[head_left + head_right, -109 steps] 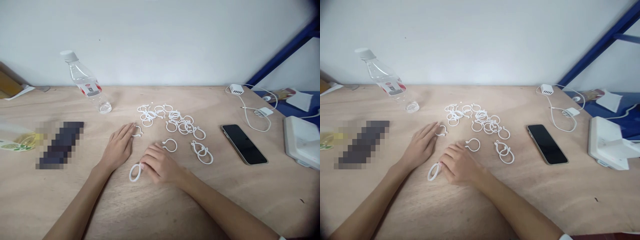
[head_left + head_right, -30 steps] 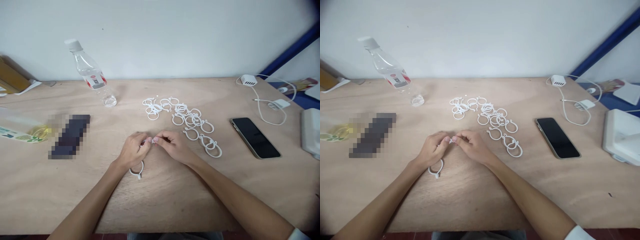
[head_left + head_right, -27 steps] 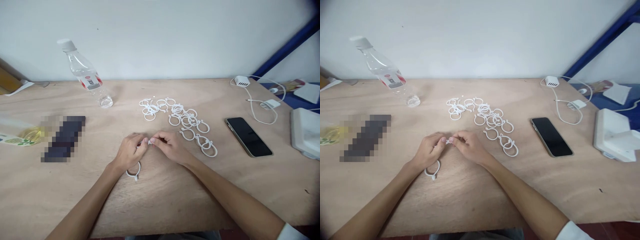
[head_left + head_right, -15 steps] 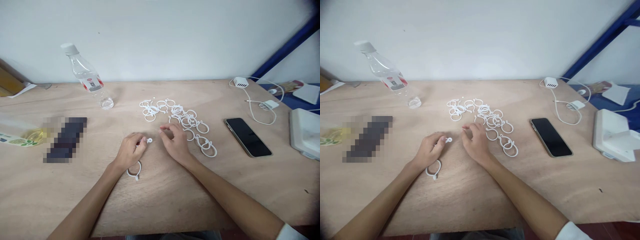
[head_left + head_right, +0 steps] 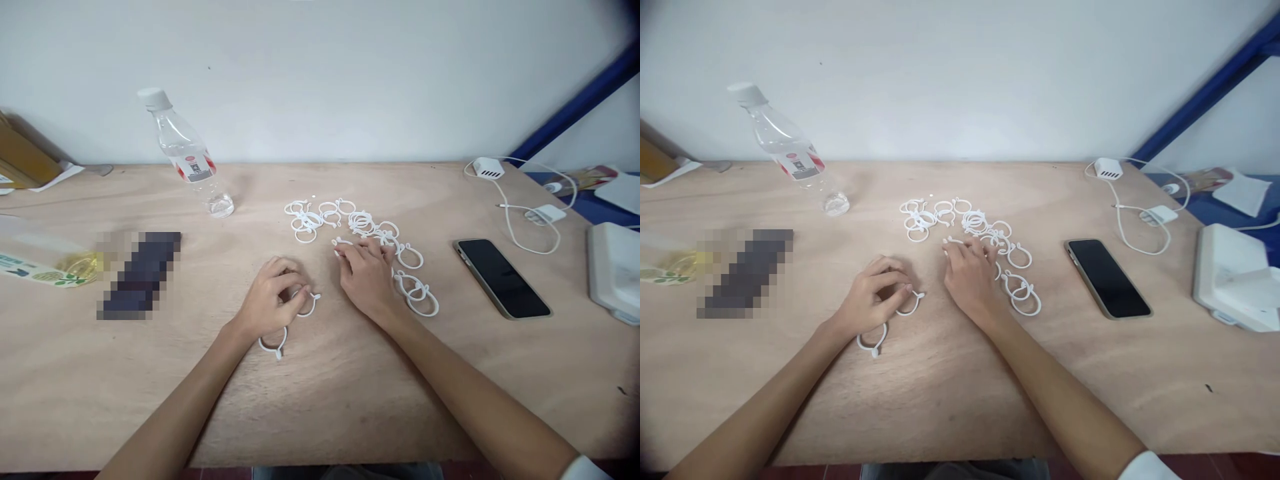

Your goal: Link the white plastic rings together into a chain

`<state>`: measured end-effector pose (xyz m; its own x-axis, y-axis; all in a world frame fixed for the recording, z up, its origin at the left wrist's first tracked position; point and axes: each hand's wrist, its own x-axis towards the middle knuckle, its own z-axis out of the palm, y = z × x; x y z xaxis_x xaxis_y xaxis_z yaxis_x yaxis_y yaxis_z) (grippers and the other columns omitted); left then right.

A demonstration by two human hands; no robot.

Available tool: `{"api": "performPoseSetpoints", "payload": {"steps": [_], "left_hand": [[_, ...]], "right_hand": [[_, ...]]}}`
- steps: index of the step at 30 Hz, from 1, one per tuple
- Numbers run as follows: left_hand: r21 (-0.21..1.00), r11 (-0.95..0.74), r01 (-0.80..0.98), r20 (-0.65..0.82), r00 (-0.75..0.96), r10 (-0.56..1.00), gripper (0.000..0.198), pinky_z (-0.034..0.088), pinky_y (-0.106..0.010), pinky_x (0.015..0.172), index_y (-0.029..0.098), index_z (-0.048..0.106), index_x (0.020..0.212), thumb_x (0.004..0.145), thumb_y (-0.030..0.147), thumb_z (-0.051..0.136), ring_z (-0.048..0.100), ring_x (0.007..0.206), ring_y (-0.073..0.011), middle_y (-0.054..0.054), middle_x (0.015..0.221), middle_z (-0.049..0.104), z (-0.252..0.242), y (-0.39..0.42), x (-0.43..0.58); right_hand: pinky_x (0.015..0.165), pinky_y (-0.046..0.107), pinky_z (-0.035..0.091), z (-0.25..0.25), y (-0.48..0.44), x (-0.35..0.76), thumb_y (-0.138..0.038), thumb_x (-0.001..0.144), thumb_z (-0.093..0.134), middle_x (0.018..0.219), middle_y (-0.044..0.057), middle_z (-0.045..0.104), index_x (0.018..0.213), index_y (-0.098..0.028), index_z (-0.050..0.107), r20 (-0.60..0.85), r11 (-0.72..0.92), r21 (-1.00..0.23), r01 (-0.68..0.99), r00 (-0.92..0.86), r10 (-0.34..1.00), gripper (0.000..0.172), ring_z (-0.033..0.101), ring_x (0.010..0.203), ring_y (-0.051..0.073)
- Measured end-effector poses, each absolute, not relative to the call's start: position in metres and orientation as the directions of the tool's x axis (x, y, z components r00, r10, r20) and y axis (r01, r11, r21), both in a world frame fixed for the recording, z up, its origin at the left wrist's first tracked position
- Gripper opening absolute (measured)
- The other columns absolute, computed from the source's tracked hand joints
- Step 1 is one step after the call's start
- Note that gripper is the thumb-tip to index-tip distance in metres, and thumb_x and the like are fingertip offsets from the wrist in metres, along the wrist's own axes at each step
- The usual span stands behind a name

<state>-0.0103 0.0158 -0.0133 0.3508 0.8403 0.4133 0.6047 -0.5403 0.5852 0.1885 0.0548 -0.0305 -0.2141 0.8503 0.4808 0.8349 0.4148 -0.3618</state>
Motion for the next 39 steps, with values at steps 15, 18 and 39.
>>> {"api": "performPoseSetpoints", "payload": {"steps": [15, 18, 39], "left_hand": [[0.653, -0.379, 0.656, 0.234, 0.301, 0.925, 0.033, 0.044, -0.032, 0.079, 0.017, 0.055, 0.114, 0.092, 0.038, 0.044, 0.056, 0.085, -0.0181, -0.006, 0.094, 0.063, -0.006, 0.015, -0.008], [0.664, -0.37, 0.65, 0.234, 0.289, 0.928, 0.029, 0.043, -0.031, 0.08, 0.016, 0.057, 0.108, 0.094, 0.035, 0.039, 0.055, 0.086, -0.0181, -0.006, 0.094, 0.063, -0.007, 0.015, -0.008], [0.664, -0.415, 0.622, 0.255, 0.333, 0.908, 0.035, 0.049, -0.032, 0.084, 0.017, 0.06, 0.114, 0.093, 0.031, 0.037, 0.062, 0.091, -0.0187, -0.008, 0.103, 0.068, -0.01, 0.017, -0.012]], "right_hand": [[0.071, 0.029, 0.051, -0.017, 0.016, 0.148, -0.029, 0.082, 0.063, 0.082, -0.001, 0.063, 0.104, -0.025, 0.046, 0.124, 0.056, -0.97, -0.235, -0.285, 0.951, 0.029, 0.062, 0.077, 0.014], [0.067, 0.028, 0.05, -0.016, 0.017, 0.149, -0.029, 0.082, 0.062, 0.075, -0.003, 0.062, 0.099, -0.024, 0.048, 0.094, 0.031, -0.968, -0.25, -0.243, 0.966, 0.022, 0.061, 0.07, 0.013], [0.064, 0.026, 0.048, -0.02, 0.022, 0.146, -0.023, 0.063, 0.076, 0.08, 0.0, 0.063, 0.1, -0.02, 0.062, 0.029, -0.008, -0.986, -0.165, -0.221, 0.975, 0.04, 0.058, 0.067, 0.011]]}}
